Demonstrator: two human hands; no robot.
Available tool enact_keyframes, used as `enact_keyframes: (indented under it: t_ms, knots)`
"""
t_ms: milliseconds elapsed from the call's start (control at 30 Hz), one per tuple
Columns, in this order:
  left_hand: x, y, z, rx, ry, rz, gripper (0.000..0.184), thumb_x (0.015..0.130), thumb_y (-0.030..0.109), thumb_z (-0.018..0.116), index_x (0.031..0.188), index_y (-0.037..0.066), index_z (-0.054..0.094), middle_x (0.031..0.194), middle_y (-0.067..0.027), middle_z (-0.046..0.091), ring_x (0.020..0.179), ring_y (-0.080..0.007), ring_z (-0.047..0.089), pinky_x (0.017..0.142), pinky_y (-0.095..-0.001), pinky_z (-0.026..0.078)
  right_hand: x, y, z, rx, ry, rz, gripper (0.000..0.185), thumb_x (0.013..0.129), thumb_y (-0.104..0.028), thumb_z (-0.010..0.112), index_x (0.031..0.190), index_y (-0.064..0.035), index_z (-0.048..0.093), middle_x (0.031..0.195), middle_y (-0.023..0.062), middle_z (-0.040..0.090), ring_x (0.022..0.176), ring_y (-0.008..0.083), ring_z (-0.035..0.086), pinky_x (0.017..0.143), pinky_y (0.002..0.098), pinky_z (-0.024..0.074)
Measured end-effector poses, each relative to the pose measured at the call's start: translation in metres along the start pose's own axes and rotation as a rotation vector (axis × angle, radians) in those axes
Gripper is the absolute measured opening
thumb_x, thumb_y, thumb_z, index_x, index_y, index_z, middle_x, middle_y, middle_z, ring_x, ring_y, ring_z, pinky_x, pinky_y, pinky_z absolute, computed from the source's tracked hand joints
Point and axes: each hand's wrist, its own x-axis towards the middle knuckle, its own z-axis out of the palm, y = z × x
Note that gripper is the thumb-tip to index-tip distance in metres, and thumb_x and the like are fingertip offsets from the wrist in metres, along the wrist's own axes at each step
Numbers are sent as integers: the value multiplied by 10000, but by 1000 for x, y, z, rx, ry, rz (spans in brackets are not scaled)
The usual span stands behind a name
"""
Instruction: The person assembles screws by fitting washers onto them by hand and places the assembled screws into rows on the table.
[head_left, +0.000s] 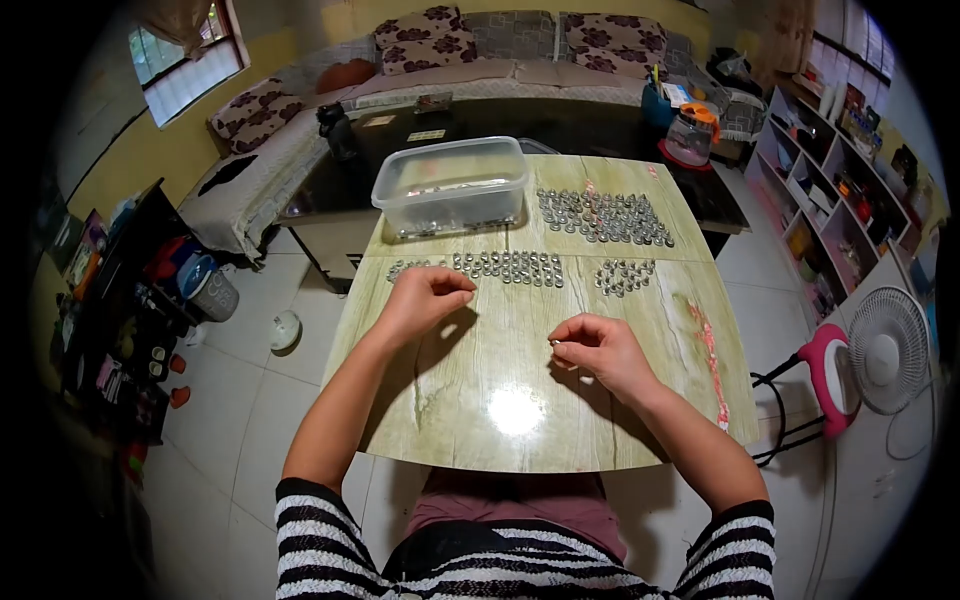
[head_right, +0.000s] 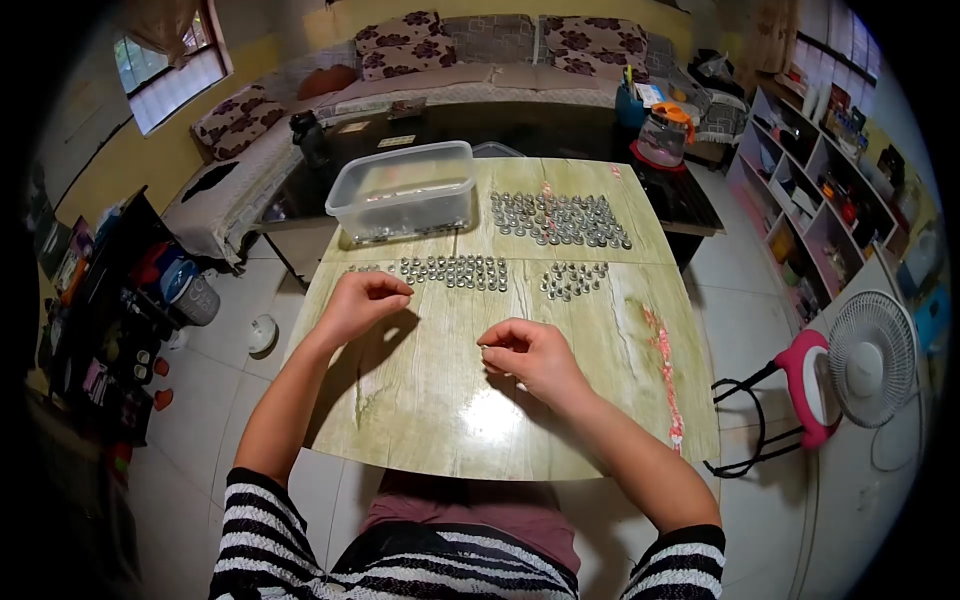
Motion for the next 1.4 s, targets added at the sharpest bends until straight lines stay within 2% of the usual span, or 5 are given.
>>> enact_keyframes:
  t_ms: [167, 267, 867, 1233, 1400]
  knots:
    - [-27, 22, 27, -390, -151, 32, 132, 706, 15, 613, 835, -13, 612, 833, -39, 567, 730, -96, 545, 666, -209, 442, 8, 1, 7, -13, 10, -85, 128, 739, -32, 569, 858, 12, 547, 711, 31, 555, 638, 75, 528, 559, 201, 437]
    - [-35, 27, 42, -557, -168, -101, 147, 704, 5, 617, 846, -9, 583, 806, -31, 569, 730, -87, 540, 669, -212, 447, 15, 7, 9, -95, 27, -230, 128, 733, -38, 578, 846, 9, 542, 710, 27, 555, 638, 72, 527, 554, 202, 432]
    - [-43, 17, 66, -750, -94, -107, 201, 726, 35, 614, 916, -10, 568, 841, -55, 586, 749, -96, 547, 670, -219, 453, 15, 17, 20, -88, 102, -289, 75, 711, 16, 573, 780, 13, 545, 755, 29, 546, 656, 57, 518, 569, 181, 432]
    - [-43, 16, 65, -726, -117, -126, 187, 728, 38, 612, 904, -19, 580, 816, -54, 592, 739, -89, 549, 665, -200, 451, 15, 16, 17, -399, 97, -451, 92, 719, -4, 587, 796, 3, 537, 752, 30, 551, 658, 64, 522, 573, 183, 428]
    - [-44, 19, 64, -661, -82, -95, 152, 711, 9, 617, 857, -24, 590, 824, -69, 589, 726, -107, 558, 676, -218, 463, 12, 16, 19, -176, 68, -291, 76, 743, -34, 576, 794, 12, 543, 689, 48, 550, 590, 84, 532, 510, 196, 435]
